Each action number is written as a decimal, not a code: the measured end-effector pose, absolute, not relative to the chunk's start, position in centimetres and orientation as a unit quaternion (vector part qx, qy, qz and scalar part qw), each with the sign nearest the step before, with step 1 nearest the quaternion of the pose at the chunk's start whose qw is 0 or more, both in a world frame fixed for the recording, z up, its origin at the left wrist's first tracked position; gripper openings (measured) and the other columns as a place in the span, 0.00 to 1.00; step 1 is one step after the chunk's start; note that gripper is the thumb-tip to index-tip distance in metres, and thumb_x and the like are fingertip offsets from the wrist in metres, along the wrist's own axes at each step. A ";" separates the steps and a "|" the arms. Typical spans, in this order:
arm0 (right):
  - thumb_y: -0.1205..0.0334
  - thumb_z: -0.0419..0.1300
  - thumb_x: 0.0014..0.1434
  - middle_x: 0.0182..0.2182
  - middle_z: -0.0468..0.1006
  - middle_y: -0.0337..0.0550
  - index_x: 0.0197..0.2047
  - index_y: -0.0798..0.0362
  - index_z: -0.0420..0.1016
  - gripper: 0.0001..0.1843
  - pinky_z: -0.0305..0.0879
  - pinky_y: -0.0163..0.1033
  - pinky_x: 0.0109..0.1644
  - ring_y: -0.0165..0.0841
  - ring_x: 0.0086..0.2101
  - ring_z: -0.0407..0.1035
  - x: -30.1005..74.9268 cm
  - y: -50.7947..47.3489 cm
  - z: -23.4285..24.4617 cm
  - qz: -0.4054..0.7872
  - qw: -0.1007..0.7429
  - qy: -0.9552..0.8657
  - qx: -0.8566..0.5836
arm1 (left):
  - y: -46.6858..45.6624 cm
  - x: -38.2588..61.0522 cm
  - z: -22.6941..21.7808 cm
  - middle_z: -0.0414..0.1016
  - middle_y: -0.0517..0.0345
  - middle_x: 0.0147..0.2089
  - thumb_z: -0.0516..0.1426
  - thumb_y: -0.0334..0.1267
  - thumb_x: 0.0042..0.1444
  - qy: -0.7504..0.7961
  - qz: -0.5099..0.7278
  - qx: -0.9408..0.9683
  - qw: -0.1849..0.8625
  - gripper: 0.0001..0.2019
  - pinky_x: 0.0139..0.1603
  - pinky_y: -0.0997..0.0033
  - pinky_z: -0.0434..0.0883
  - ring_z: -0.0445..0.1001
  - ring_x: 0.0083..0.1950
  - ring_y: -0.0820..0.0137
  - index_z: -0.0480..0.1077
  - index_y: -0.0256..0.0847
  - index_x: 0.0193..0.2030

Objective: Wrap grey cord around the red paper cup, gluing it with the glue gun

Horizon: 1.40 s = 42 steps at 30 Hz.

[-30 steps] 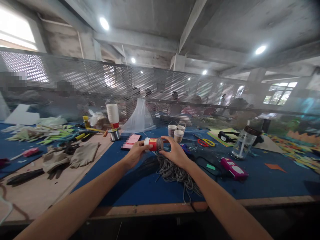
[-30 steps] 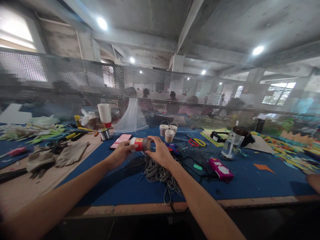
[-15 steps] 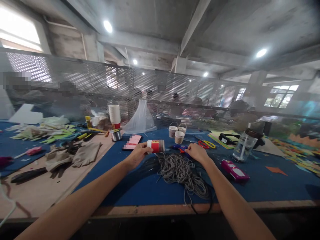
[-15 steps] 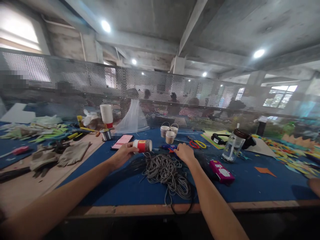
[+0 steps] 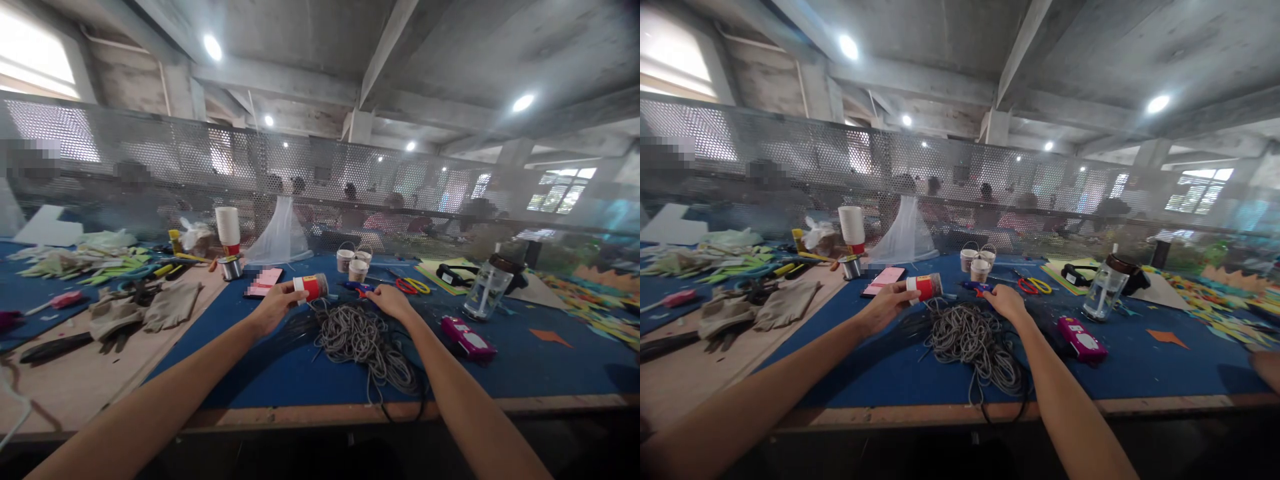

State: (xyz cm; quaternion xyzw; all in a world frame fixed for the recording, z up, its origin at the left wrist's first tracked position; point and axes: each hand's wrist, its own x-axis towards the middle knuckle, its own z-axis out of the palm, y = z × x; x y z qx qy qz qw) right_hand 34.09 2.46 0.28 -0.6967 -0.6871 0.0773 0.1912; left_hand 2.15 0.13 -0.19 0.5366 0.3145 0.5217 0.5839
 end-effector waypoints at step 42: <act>0.43 0.64 0.59 0.18 0.75 0.36 0.39 0.51 0.81 0.19 0.71 0.41 0.35 0.36 0.23 0.74 26.7 -2.9 1.4 0.239 0.493 -0.719 -0.428 | 1.1 1.2 0.1 0.83 0.52 0.37 0.70 0.39 0.48 0.330 0.561 0.447 0.614 0.11 0.35 0.70 0.72 0.77 0.34 0.68 0.80 0.38 0.38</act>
